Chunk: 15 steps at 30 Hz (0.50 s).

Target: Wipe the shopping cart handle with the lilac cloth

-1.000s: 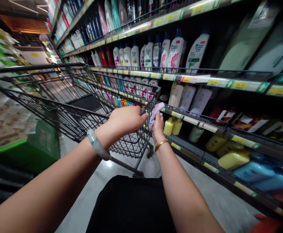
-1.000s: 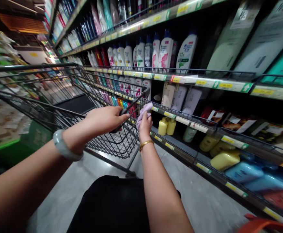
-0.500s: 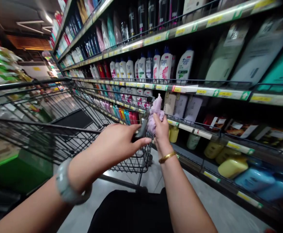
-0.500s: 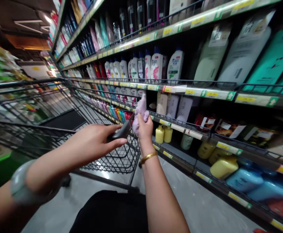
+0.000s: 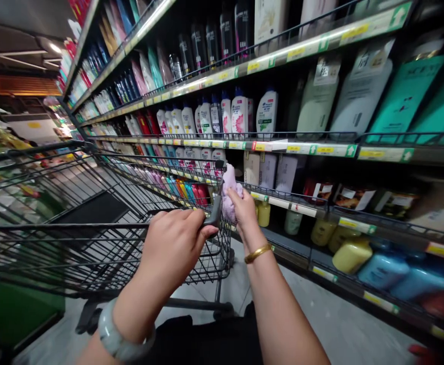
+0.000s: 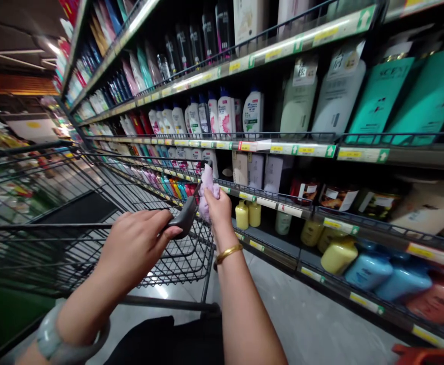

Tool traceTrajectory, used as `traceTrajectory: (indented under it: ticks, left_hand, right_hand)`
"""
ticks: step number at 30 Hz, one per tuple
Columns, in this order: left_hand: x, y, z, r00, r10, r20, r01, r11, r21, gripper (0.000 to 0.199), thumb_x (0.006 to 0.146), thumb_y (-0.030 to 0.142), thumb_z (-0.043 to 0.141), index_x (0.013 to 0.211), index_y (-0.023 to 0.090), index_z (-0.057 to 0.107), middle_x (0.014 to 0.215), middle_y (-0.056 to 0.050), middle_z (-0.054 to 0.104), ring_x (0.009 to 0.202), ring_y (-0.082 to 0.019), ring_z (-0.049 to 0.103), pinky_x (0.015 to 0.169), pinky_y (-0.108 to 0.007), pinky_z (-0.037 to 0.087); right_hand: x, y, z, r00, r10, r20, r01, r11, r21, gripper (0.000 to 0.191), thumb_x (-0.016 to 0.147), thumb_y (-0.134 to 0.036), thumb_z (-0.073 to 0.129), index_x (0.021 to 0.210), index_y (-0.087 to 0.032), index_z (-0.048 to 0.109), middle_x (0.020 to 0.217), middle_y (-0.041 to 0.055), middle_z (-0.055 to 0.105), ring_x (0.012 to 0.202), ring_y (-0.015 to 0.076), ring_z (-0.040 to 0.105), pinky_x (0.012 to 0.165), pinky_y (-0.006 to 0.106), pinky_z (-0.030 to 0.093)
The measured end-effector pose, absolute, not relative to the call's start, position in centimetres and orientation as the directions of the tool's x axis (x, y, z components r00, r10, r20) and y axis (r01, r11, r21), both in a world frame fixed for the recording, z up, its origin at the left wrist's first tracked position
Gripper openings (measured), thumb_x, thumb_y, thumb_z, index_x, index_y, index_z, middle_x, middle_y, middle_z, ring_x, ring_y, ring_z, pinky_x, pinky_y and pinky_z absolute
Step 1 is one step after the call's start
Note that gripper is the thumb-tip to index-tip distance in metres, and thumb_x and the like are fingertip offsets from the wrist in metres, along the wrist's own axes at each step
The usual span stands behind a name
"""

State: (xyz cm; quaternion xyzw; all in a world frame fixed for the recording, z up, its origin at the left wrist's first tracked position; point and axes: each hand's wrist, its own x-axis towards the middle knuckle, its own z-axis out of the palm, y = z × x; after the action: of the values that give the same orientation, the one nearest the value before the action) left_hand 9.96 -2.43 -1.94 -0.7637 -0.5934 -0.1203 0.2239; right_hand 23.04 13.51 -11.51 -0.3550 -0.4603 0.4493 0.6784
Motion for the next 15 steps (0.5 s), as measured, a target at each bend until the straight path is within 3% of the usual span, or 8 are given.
traceTrajectory:
  ticks: [2, 4, 7, 11, 15]
  left_hand:
    - [10.0, -2.4, -2.1, 0.267, 0.844, 0.465, 0.961, -0.193, -0.2, 0.042, 0.103, 0.054, 0.045, 0.078, 0.023, 0.058, 0.075, -0.006, 0.07, 0.077, -0.026, 0.065, 0.07, -0.038, 0.033]
    - [10.0, -2.3, -2.1, 0.264, 0.841, 0.472, 0.962, -0.192, -0.197, 0.043, 0.103, 0.054, 0.044, 0.078, 0.023, 0.058, 0.076, -0.007, 0.07, 0.077, -0.027, 0.066, 0.07, -0.038, 0.032]
    - [10.0, -2.3, -2.1, 0.277, 0.83, 0.484, 0.959, -0.206, -0.196, 0.042, 0.104, 0.054, 0.045, 0.08, 0.022, 0.059, 0.079, -0.007, 0.072, 0.08, -0.028, 0.067, 0.071, -0.039, 0.033]
    - [9.8, -2.5, -2.1, 0.304, 0.82, 0.484, 0.951, -0.231, -0.206, 0.042, 0.104, 0.053, 0.044, 0.082, 0.022, 0.06, 0.081, -0.007, 0.073, 0.083, -0.029, 0.069, 0.071, -0.04, 0.033]
    - [9.8, -2.4, -2.0, 0.317, 0.808, 0.497, 0.946, -0.237, -0.219, 0.043, 0.105, 0.054, 0.042, 0.084, 0.022, 0.061, 0.082, -0.008, 0.073, 0.085, -0.03, 0.07, 0.073, -0.041, 0.034]
  right_hand:
    - [24.0, 12.9, -10.5, 0.108, 0.937, 0.332, -0.265, 0.349, -0.899, 0.037, 0.08, -0.053, 0.071, 0.095, -0.019, 0.072, 0.088, 0.0031, 0.075, 0.077, 0.0174, 0.067, 0.075, 0.029, 0.053]
    - [24.6, 12.7, -10.6, 0.069, 0.937, 0.343, -0.14, 0.35, -0.926, 0.035, 0.078, -0.052, 0.074, 0.092, -0.02, 0.073, 0.083, 0.0015, 0.075, 0.074, 0.0175, 0.065, 0.074, 0.029, 0.051]
    - [24.7, 12.7, -12.7, 0.094, 0.964, 0.247, -0.007, 0.249, -0.968, 0.028, 0.072, -0.048, 0.079, 0.079, -0.021, 0.072, 0.071, -0.0008, 0.071, 0.069, 0.0174, 0.061, 0.068, 0.028, 0.047]
    - [23.6, 11.9, -14.9, 0.109, 0.987, 0.121, -0.157, 0.137, -0.978, 0.032, 0.073, -0.05, 0.073, 0.079, -0.019, 0.069, 0.07, 0.001, 0.07, 0.067, 0.0177, 0.061, 0.065, 0.028, 0.048]
    - [23.8, 10.3, -11.5, 0.131, 0.972, 0.194, -0.242, 0.221, -0.945, 0.039, 0.079, -0.051, 0.07, 0.098, -0.017, 0.07, 0.09, 0.0054, 0.076, 0.079, 0.0193, 0.068, 0.076, 0.03, 0.054]
